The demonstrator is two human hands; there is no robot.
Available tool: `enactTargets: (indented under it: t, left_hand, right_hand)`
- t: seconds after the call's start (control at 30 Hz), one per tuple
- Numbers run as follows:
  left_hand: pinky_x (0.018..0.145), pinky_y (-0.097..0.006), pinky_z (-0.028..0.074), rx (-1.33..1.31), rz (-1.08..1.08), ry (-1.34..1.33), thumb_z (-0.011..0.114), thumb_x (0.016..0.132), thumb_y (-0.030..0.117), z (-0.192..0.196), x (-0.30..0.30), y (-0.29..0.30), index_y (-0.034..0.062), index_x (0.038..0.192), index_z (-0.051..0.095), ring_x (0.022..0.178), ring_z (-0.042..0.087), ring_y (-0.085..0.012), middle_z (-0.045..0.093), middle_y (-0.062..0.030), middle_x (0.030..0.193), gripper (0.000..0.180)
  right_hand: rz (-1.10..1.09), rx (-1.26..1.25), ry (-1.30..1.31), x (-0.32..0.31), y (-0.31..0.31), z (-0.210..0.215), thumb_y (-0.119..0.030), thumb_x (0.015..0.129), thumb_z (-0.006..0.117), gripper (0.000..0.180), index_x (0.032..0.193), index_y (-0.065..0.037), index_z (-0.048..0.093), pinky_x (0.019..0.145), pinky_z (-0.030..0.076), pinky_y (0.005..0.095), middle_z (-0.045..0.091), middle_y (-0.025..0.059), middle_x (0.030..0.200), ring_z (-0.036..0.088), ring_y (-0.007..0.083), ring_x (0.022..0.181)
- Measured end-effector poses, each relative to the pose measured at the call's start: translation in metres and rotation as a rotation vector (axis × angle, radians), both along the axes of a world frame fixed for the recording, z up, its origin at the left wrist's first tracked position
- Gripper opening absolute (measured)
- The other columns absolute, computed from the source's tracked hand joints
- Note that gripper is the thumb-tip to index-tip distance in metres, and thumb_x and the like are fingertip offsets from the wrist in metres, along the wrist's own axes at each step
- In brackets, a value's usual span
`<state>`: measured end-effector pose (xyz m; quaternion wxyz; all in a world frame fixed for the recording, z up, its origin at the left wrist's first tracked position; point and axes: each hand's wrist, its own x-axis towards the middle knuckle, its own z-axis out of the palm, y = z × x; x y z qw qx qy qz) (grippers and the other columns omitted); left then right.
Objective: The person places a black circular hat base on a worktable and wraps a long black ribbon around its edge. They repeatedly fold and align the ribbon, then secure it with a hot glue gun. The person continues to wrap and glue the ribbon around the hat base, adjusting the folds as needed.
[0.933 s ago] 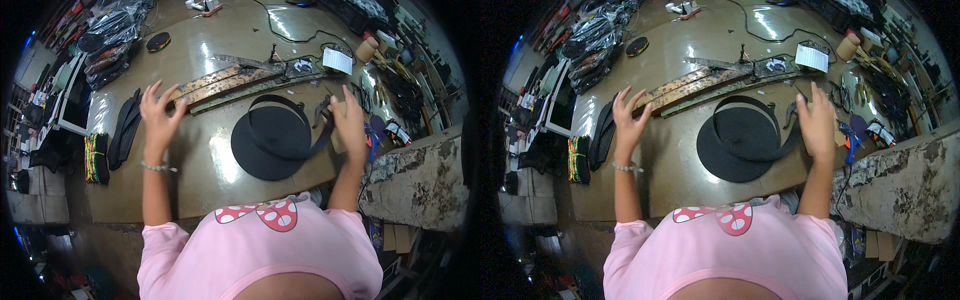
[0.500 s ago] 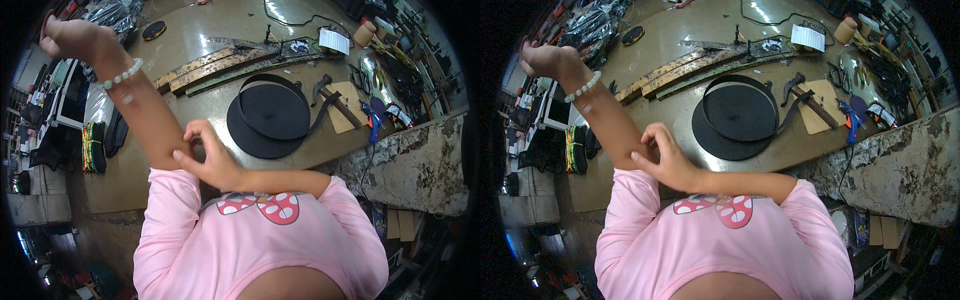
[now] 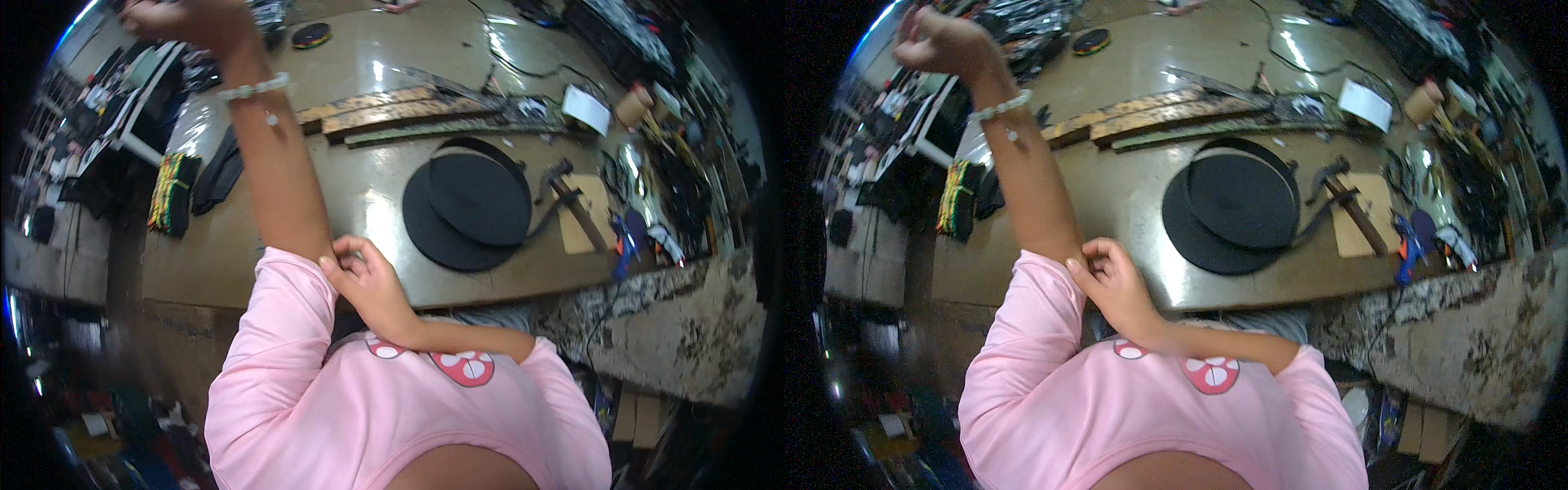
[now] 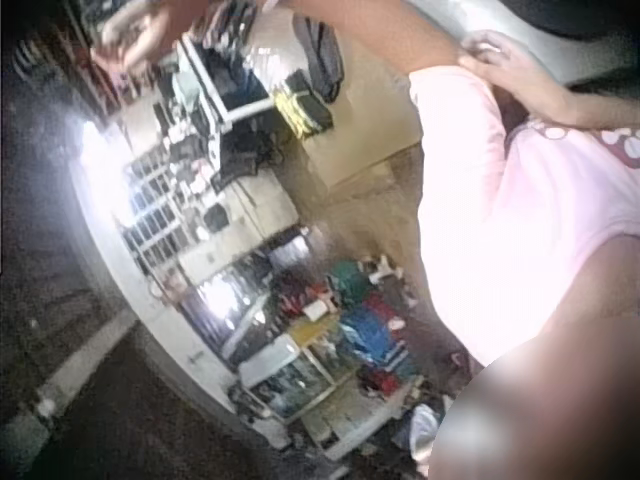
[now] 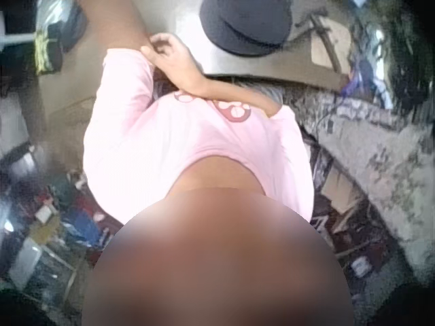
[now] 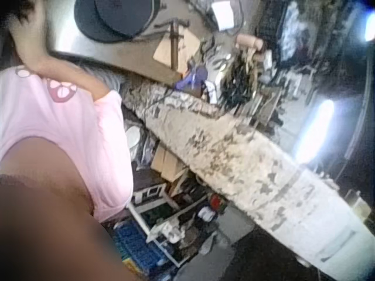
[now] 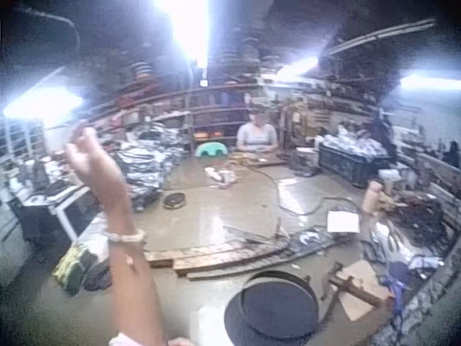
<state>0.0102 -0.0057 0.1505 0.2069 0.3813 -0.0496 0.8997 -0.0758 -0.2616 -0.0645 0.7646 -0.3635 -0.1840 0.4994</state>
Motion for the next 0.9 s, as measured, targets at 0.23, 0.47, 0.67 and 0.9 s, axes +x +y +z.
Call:
enactTargets:
  t: [0.23,0.47,0.67,0.9]
  left_hand:
    - [0.086,-0.035,0.035,0.018,0.486,0.208,0.049,0.085,0.012,0.002,0.001,-0.025,-0.0013,0.099,0.055,0.094,0.047,-0.022,0.054,-0.0111,0.1,0.021]
    - [0.089,-0.037,0.034,-0.017,0.537,0.317,0.051,0.083,0.014,-0.004,0.001,-0.037,0.0003,0.099,0.055,0.095,0.047,-0.0235,0.053,-0.0113,0.099,0.022]
    - [0.089,-0.036,0.034,-0.012,0.533,0.327,0.051,0.082,0.013,-0.002,0.006,-0.051,0.0011,0.099,0.056,0.096,0.046,-0.0227,0.053,-0.0112,0.098,0.022]
    - [0.089,-0.033,0.035,0.094,0.363,0.325,0.052,0.082,0.013,0.01,-0.003,-0.07,0.0004,0.102,0.056,0.098,0.047,-0.0198,0.054,-0.0098,0.103,0.024]
  right_hand:
    - [-0.034,0.121,-0.092,-0.002,-0.002,0.001,0.003,0.084,0.054,0.03,0.111,0.002,0.042,0.088,0.039,0.0239,0.047,0.0046,0.103,0.047,0.0098,0.097]
    - [0.191,0.045,-0.117,0.0,-0.007,-0.006,0.004,0.083,0.055,0.035,0.115,0.002,0.04,0.086,0.041,0.0235,0.049,0.0055,0.099,0.05,0.0108,0.095]
    - [0.03,0.099,-0.132,0.0,-0.007,-0.005,0.003,0.082,0.057,0.043,0.119,0.001,0.035,0.084,0.041,0.0229,0.047,0.0051,0.101,0.048,0.01,0.096]
    - [0.122,0.056,-0.238,0.002,-0.011,-0.007,0.003,0.082,0.055,0.04,0.117,-0.001,0.035,0.082,0.042,0.0251,0.047,0.0064,0.101,0.049,0.0104,0.092]
